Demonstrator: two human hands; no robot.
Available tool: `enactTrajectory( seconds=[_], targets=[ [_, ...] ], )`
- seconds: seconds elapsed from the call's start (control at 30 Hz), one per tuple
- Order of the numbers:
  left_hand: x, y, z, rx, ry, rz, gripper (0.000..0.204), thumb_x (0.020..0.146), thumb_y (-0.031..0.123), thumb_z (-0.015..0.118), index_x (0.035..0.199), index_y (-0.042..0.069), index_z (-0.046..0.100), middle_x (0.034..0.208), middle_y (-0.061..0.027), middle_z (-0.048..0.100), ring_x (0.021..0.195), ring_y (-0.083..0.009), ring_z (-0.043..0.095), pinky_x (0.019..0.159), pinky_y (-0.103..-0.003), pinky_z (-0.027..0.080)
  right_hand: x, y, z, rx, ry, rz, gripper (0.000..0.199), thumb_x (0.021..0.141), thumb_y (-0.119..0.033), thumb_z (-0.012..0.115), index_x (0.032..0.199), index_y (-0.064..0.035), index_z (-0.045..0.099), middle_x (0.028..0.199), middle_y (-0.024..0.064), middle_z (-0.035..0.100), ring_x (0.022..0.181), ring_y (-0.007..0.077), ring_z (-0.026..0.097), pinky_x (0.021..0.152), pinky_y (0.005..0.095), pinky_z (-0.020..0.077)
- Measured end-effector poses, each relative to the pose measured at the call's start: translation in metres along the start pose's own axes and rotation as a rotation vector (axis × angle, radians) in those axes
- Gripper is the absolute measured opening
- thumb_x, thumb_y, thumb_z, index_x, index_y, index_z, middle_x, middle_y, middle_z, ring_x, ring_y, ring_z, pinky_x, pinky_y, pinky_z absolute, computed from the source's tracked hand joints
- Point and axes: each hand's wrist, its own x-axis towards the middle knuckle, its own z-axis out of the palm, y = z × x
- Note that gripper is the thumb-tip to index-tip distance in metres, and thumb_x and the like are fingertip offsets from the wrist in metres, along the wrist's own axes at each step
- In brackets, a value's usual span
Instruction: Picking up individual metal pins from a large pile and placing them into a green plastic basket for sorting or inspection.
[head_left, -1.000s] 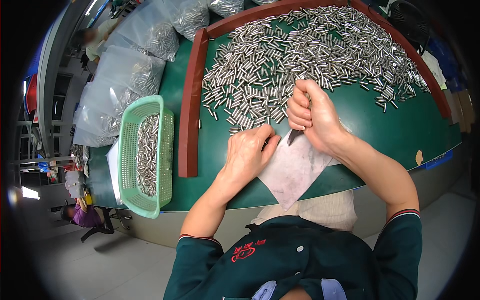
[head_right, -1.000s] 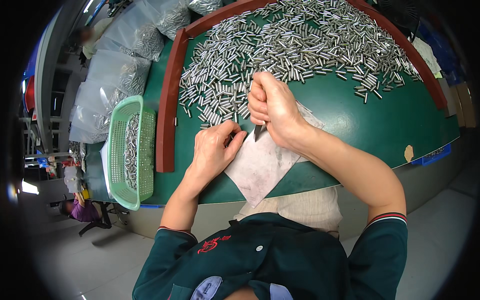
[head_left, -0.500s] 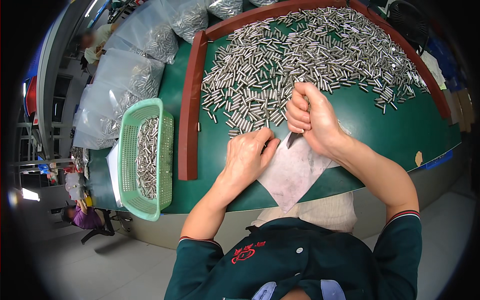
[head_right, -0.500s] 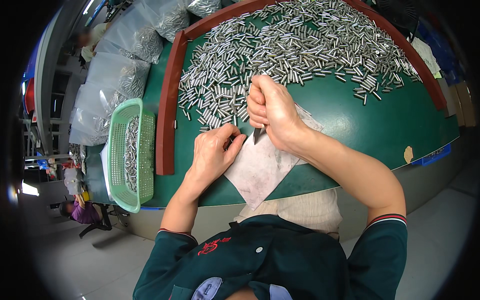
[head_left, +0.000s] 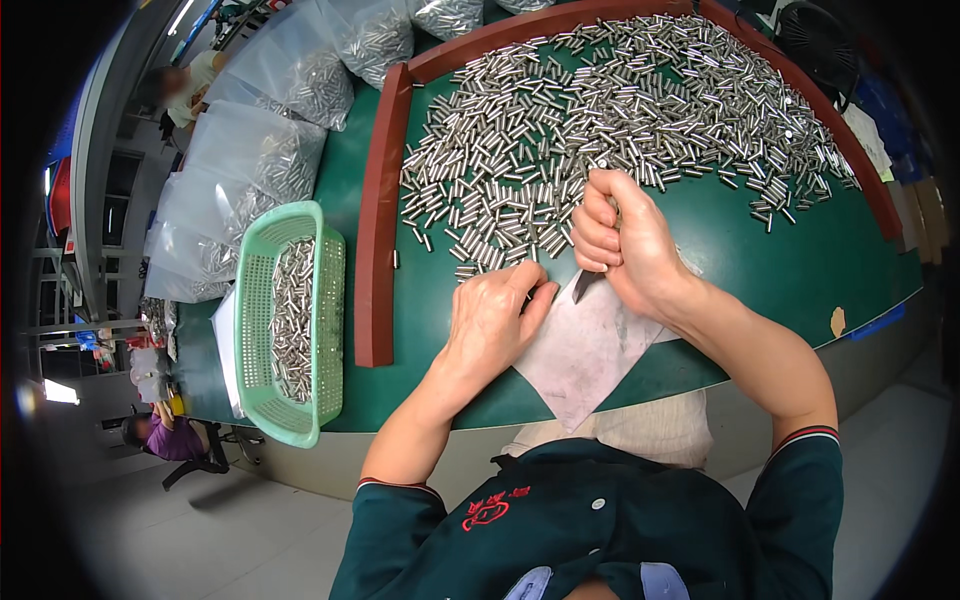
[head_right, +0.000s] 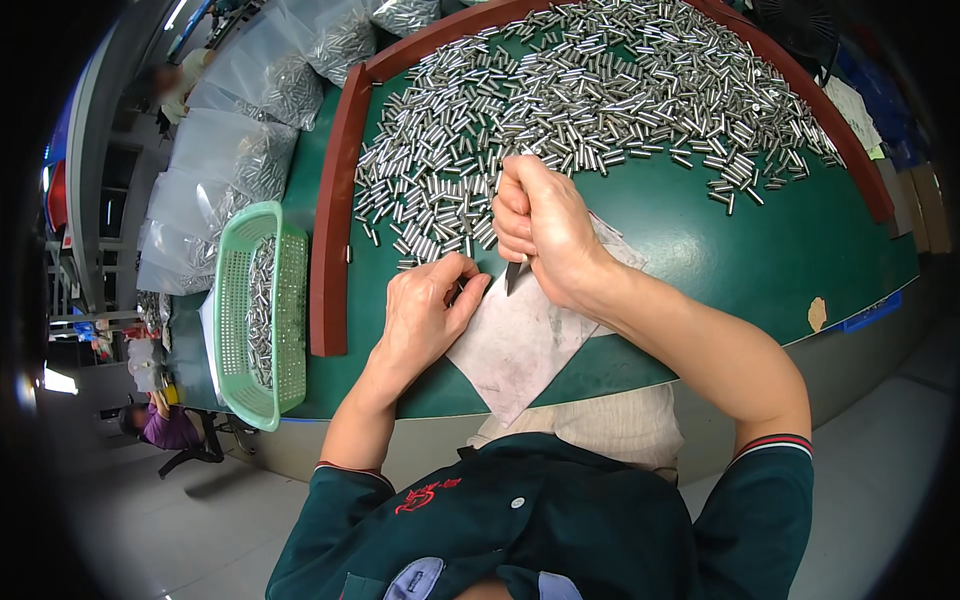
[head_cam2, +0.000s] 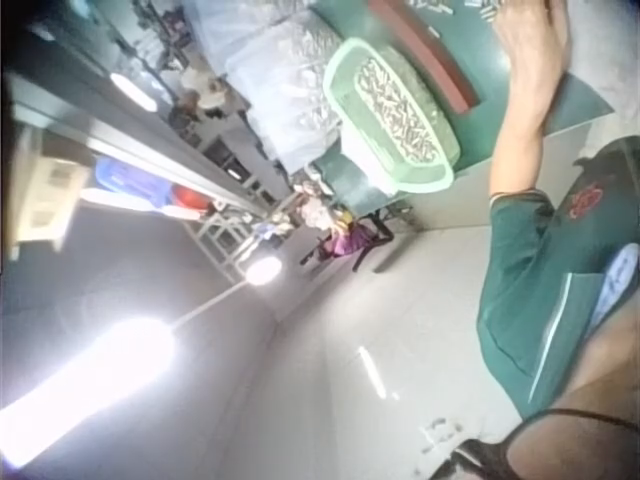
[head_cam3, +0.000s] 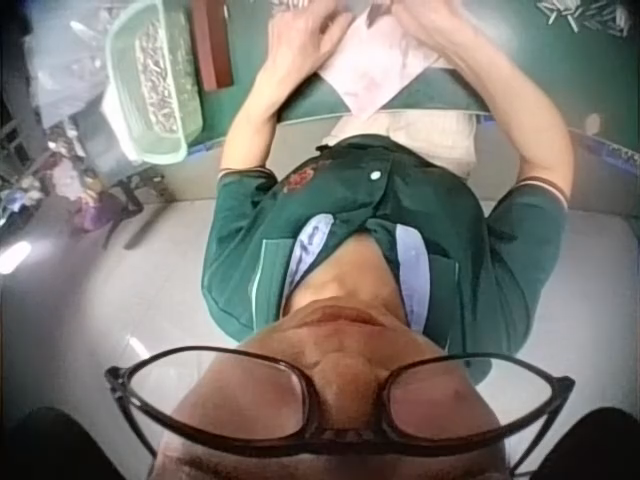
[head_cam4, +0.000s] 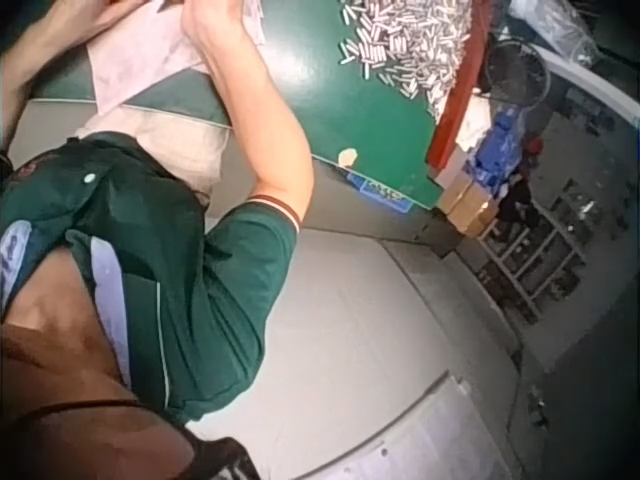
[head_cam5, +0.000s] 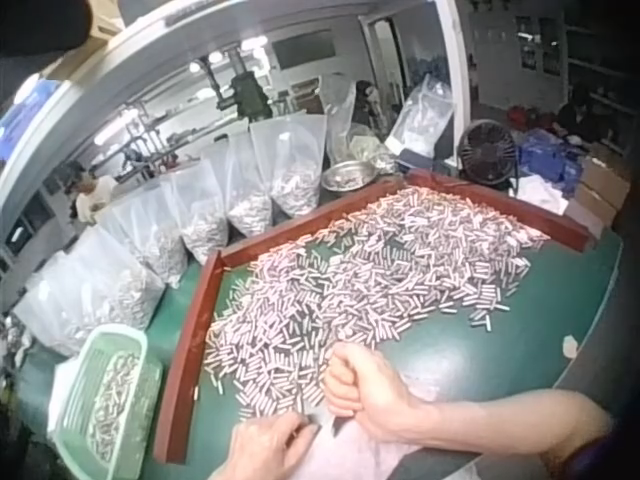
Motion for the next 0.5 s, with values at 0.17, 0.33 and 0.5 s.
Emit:
enactTrajectory(
  seconds=[0.17,0.33,0.5],
  targets=[
    [-0.0003,-0.0024,0.0026,0.012,0.040,0.043,0.013,0.071,0.010,0.065,0.068,0.004,0.055,0.050,-0.0086,0.051,0.041,-0.0215,0.048,0.040,-0.031,0.037,-0.0004,0.0016,0.0007,0.011,-0.003,-0.015,0.032,0.085,-0.023,0.035,0.055,-0.0130,0.029,0.043,-0.0037,0.026,0.037,0.0067,0.018,0.037,0.0241,0.0192],
    [0.0007,-0.0025,0.0017,-0.009,0.046,0.060,0.013,0.071,0.009,0.066,0.069,0.004,0.054,0.050,-0.0084,0.050,0.041,-0.0216,0.048,0.040,-0.031,0.036,-0.0038,0.0005,0.0049,-0.056,-0.028,-0.028,0.036,0.089,-0.025,0.032,0.056,-0.0121,0.027,0.043,-0.0031,0.025,0.038,0.0070,0.019,0.039,0.0232,0.0202],
    [0.0026,-0.0001,-0.0010,0.000,0.010,0.037,0.015,0.071,0.007,0.063,0.067,0.004,0.050,0.054,-0.0087,0.051,0.048,-0.0259,0.052,0.044,-0.036,0.040,-0.0060,0.0007,0.0082,-0.091,-0.046,-0.050,0.036,0.090,-0.023,0.032,0.056,-0.0118,0.028,0.043,-0.0030,0.027,0.038,0.0068,0.019,0.039,0.0230,0.0196]
  ],
)
